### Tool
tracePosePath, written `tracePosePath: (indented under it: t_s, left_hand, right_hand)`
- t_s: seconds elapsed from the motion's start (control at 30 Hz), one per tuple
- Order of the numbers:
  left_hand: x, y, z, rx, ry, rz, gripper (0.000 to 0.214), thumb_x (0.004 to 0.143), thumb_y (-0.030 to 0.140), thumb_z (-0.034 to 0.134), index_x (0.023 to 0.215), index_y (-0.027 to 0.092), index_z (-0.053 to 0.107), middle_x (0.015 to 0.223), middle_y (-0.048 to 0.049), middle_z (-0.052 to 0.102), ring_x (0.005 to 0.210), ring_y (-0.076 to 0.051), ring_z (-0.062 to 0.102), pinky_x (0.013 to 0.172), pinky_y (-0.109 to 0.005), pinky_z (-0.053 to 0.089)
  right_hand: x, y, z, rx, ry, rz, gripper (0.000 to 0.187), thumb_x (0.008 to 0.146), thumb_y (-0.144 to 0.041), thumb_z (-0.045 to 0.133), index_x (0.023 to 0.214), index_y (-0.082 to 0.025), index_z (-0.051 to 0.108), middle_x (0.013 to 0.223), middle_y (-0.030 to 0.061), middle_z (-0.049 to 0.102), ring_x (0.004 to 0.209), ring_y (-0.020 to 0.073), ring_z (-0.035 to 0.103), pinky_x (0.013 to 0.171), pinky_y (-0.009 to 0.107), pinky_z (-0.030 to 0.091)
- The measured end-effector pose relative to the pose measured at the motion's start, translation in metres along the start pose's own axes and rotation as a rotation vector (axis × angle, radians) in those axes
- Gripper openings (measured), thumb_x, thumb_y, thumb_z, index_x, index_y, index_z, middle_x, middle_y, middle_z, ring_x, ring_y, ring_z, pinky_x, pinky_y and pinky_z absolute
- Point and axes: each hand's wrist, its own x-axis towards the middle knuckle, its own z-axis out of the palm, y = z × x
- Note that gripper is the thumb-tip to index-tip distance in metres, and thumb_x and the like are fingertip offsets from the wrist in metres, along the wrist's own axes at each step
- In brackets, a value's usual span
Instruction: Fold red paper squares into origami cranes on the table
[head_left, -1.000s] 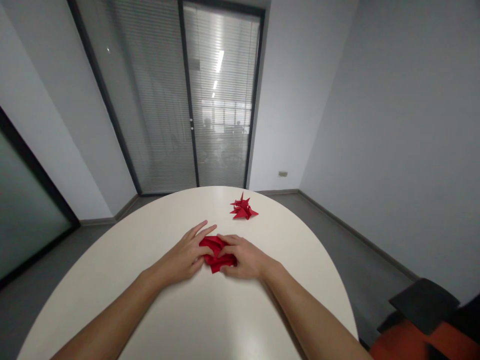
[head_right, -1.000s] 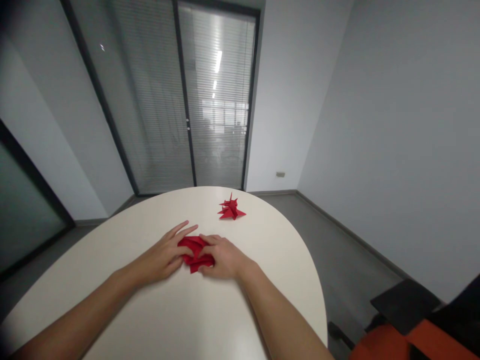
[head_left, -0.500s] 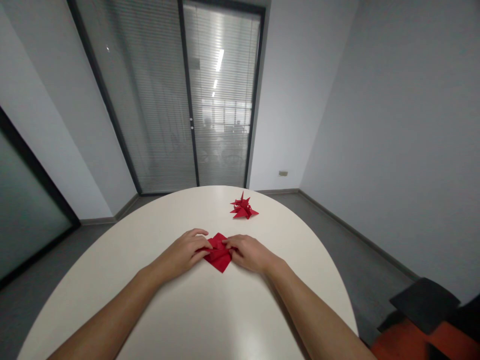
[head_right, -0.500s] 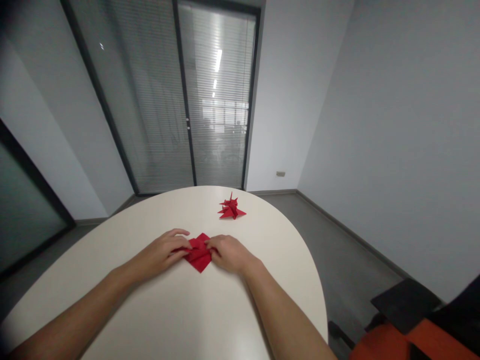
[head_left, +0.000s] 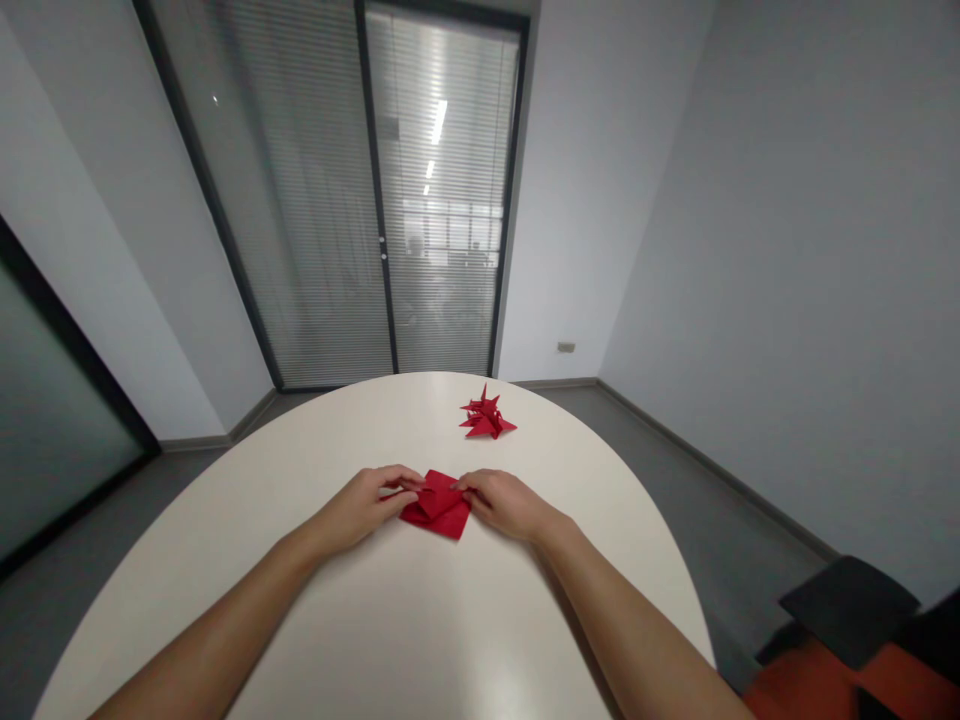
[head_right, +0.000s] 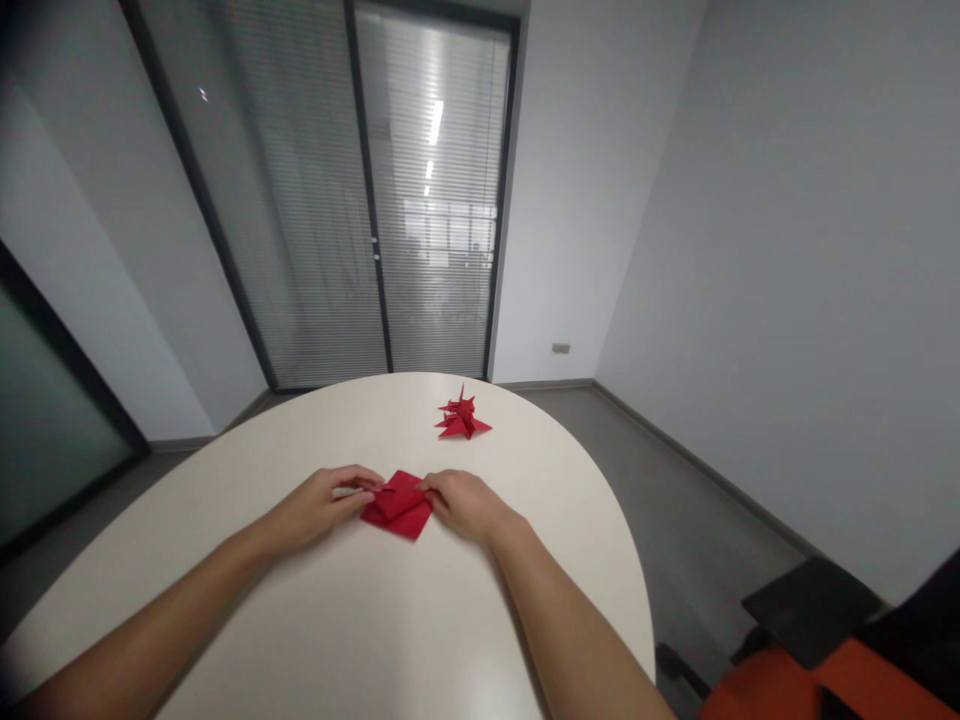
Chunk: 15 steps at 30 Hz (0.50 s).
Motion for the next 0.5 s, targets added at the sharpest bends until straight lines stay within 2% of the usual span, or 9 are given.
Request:
tracePosePath:
  t_s: [0.13, 0.4, 0.5]
  left_hand:
    - [-0.0005, -0.0014, -0.0016, -0.057, 0.003, -0.051, 0.018, 0.085, 0.035, 0.065, 0.096, 0.023, 0.075, 0.1, -0.0065, 0.076, 0.093, -0.023, 0.07, 0.083, -0.032, 0.054]
    - [-0.0005, 0.0019, -0.0073, -0.054, -0.013, -0.036, 0.018, 0.081, 0.035, 0.068, 0.088, 0.022, 0.079, 0.093, -0.0074, 0.078, 0.088, -0.025, 0.071, 0.083, -0.035, 0.055]
    - [0.0006, 0.0019, -0.0077, -0.06, -0.044, -0.046, 0.022, 0.081, 0.037, 0.068, 0.09, 0.02, 0.08, 0.099, -0.0093, 0.078, 0.094, -0.026, 0.07, 0.087, -0.035, 0.053]
  right_hand:
    - [-0.0001, 0.0013, -0.0011, 0.0, -0.004, 0.0, 0.024, 0.091, -0.011, 0.05, 0.103, -0.019, 0.07, 0.099, 0.007, 0.073, 0.088, 0.0188, 0.064, 0.079, 0.027, 0.044]
    - [-0.0001, 0.0043, 0.0, 0.023, 0.004, 0.0, 0.021, 0.093, -0.014, 0.049, 0.1, -0.018, 0.069, 0.097, 0.0072, 0.072, 0.087, 0.0181, 0.063, 0.079, 0.026, 0.044]
    - [-0.0001, 0.0066, -0.0006, 0.029, -0.002, -0.005, 0.021, 0.094, -0.016, 0.049, 0.102, -0.019, 0.068, 0.098, 0.0073, 0.072, 0.088, 0.0182, 0.063, 0.079, 0.026, 0.044]
